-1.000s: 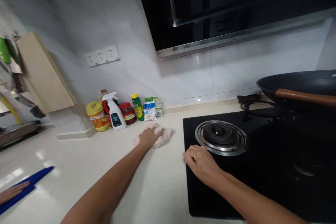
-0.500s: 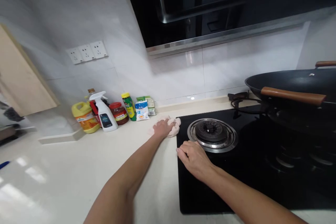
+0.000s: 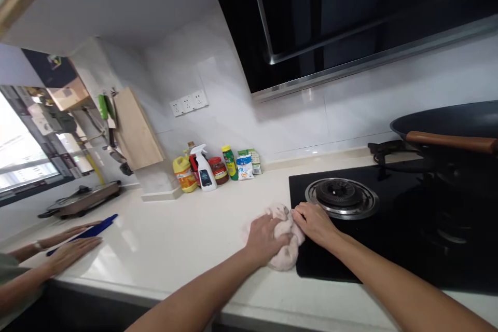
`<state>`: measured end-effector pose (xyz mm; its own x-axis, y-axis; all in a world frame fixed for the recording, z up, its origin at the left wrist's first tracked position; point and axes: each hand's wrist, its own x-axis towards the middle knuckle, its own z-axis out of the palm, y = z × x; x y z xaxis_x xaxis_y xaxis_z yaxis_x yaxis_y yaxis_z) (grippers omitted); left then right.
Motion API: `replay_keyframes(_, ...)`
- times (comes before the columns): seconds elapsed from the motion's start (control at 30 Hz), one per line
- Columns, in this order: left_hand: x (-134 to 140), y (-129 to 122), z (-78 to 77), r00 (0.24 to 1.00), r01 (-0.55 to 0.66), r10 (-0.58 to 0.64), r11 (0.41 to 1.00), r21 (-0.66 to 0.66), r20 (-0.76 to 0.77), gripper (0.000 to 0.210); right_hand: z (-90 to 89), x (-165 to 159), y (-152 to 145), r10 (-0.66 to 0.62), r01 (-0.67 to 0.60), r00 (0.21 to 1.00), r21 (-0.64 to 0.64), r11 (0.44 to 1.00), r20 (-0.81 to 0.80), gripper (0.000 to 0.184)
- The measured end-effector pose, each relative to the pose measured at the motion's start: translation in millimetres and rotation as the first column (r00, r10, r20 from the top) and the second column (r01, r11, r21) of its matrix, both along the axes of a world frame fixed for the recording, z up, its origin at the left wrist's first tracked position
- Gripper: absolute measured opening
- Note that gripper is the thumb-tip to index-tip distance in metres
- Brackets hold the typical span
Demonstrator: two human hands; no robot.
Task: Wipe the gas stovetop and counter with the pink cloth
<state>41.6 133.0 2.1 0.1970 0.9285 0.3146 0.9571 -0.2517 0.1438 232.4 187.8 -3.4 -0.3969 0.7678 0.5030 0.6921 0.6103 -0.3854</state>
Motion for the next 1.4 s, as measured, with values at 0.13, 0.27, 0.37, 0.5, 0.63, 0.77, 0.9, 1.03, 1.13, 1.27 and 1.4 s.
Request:
replay_keyframes(0.13,-15.6,-53.1,-5.3,0.986,0.142,-0.144,0.989,0.029,0.088,0.042,-5.1,1.3,-2.6,0.032,-0.032,0.999,-0.007,0.999,0.021,0.038)
replay_keyframes(0.27,-31.9,-85.2,-3.8,0.969,0.224,-0.222,0.975,0.000,0.107,0.044,-4.4,4.3,-3.4,0.048,-0.047,0.997,-0.029,0.998,0.057,0.040)
replay_keyframes(0.37,-38.3,-85.1,-0.2,0.971,0.219,-0.216,0.976,-0.019,0.108,0.047,-2.7,4.8,-4.3,0.018,-0.015,0.995,-0.033,0.999,0.095,0.039)
replay_keyframes(0.5,-38.9,-60.0,0.6,0.985,0.147,-0.143,0.988,-0.039,0.093,0.044,-1.7,3.8,-4.9,-0.013,0.019,0.993,-0.051,0.999,0.114,0.036)
replay_keyframes(0.63,-32.1,-30.3,-2.7,0.991,0.099,-0.097,0.995,-0.018,0.094,0.043,-1.6,1.7,-5.1,-0.007,0.014,0.994,-0.061,0.998,0.110,0.034)
replay_keyframes(0.77,-21.0,-4.0,-2.1,0.991,0.111,-0.110,0.994,-0.017,0.075,0.044,-5.7,-0.6,-2.6,-0.005,0.011,0.996,-0.059,0.998,0.092,0.033)
replay_keyframes(0.9,-14.1,28.4,2.4,0.995,0.098,-0.096,0.994,-0.046,0.041,0.045,-9.7,-0.7,1.0,-0.003,0.004,1.000,-0.038,0.999,0.021,0.028)
replay_keyframes(1.03,-13.9,67.6,5.1,0.998,0.061,-0.062,0.996,-0.067,-0.007,0.044,-8.0,0.3,1.3,-0.004,0.003,0.998,-0.017,1.000,-0.060,0.023)
replay_keyframes(1.13,-15.1,98.4,5.2,0.999,0.036,-0.037,0.997,-0.071,-0.019,0.046,-7.2,-0.3,0.4,0.013,-0.014,0.999,-0.002,1.000,-0.047,0.023)
replay_keyframes(1.27,-17.3,140.7,5.2,1.000,0.004,-0.005,0.997,-0.076,-0.008,0.046,-8.2,-1.4,0.5,0.013,-0.013,1.000,0.018,1.000,-0.011,0.021)
replay_keyframes(1.4,-23.4,181.8,6.4,0.996,-0.088,0.089,0.993,-0.084,0.005,0.053,-7.8,0.2,2.0,0.002,-0.002,1.000,0.022,1.000,-0.010,0.019)
